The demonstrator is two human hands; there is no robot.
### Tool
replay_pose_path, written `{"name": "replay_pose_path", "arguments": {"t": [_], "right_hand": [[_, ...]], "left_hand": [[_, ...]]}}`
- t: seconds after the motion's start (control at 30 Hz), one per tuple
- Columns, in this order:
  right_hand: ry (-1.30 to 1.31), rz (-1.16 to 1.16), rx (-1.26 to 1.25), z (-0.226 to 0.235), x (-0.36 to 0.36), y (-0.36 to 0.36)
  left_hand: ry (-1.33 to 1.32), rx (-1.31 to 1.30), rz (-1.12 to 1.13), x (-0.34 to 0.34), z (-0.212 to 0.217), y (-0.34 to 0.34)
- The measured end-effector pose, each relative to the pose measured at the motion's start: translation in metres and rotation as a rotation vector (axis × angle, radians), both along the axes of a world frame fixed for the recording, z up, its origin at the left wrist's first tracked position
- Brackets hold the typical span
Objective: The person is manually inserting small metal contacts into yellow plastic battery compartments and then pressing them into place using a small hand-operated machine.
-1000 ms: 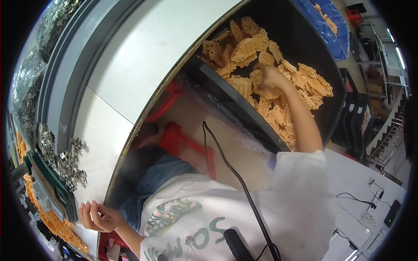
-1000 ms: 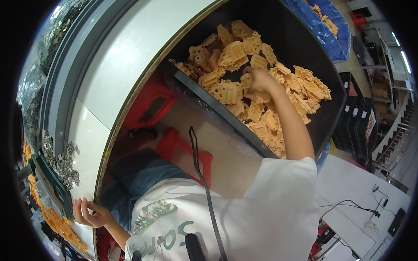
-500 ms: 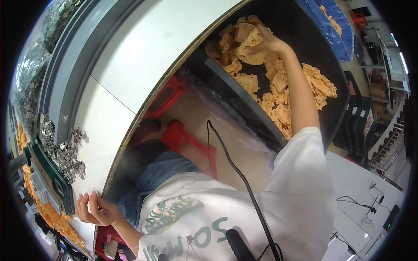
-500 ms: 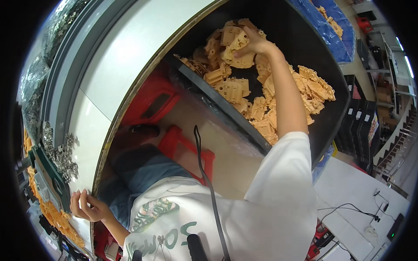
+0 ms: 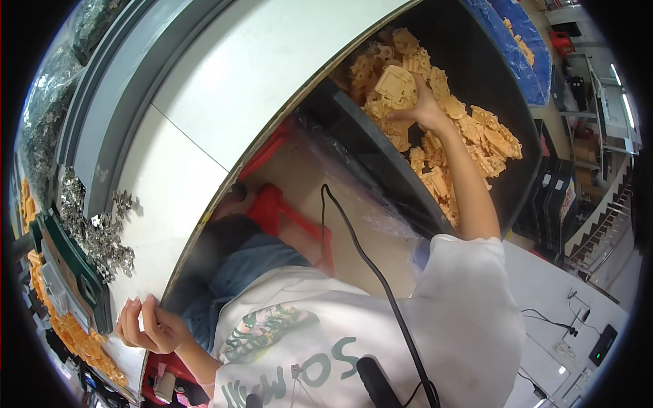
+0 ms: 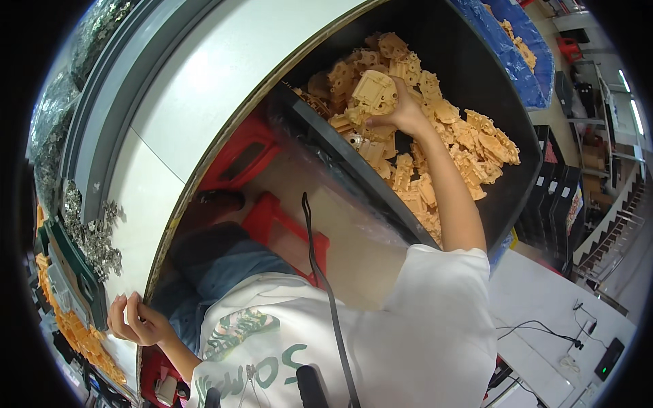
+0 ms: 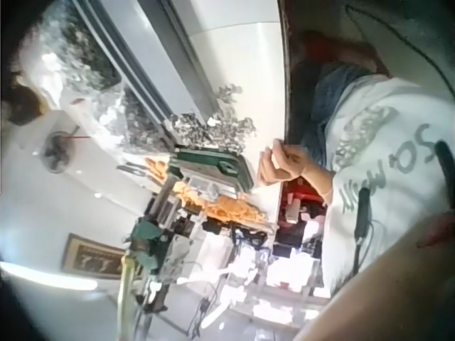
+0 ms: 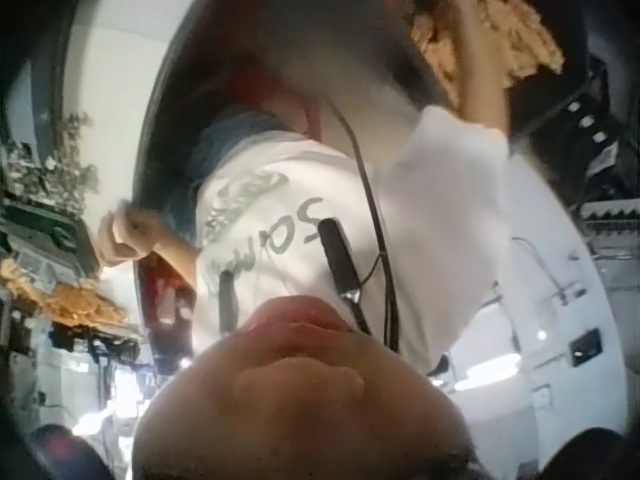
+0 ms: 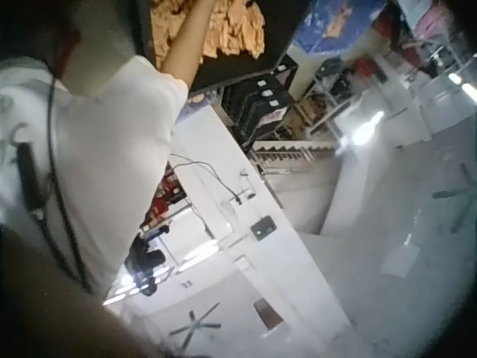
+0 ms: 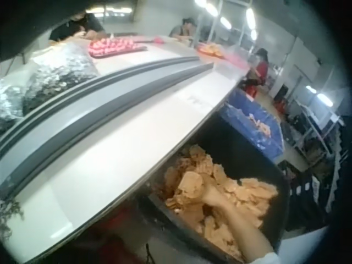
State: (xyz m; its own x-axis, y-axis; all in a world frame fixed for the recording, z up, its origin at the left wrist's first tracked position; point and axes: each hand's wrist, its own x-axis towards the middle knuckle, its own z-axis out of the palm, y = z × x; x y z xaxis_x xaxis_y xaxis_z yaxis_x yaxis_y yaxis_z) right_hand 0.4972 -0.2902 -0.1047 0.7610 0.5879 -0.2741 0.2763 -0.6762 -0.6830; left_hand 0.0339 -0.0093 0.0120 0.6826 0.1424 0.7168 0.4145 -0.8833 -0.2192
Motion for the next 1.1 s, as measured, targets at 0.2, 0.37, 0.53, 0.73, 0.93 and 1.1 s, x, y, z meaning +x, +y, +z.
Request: {"name": "replay_pose_path", "arguments": {"t": [0.2, 0.37, 0.53, 0.73, 0.93, 1.1], "right_hand": [[0.141, 0.058, 0.020, 0.008, -0.002, -0.006], [0.146, -0.042, 0.166, 0.003, -0.026, -0.015], [0.335, -0.348, 0.795, 0.033, -0.028, -0.034], [0.482, -0.311, 1.281, 0.094, -0.063, -0.039], [0.926, -0.099, 1.345, 0.128, -0.160, 0.058], [1.194, 0.301, 1.127, 0.176, -0.283, 0.148]], "left_hand": [[0.005, 0.031, 0.018, -0.004, -0.001, -0.002], [0.003, 0.043, 0.029, -0.009, 0.000, -0.005], [-0.014, 0.013, -0.025, -0.003, 0.000, -0.002], [-0.056, -0.049, -0.042, -0.006, 0.004, 0.000], [-0.213, -0.300, -0.175, -0.023, 0.006, 0.004], [-0.531, -0.451, -0.341, -0.066, 0.060, 0.010]]}}
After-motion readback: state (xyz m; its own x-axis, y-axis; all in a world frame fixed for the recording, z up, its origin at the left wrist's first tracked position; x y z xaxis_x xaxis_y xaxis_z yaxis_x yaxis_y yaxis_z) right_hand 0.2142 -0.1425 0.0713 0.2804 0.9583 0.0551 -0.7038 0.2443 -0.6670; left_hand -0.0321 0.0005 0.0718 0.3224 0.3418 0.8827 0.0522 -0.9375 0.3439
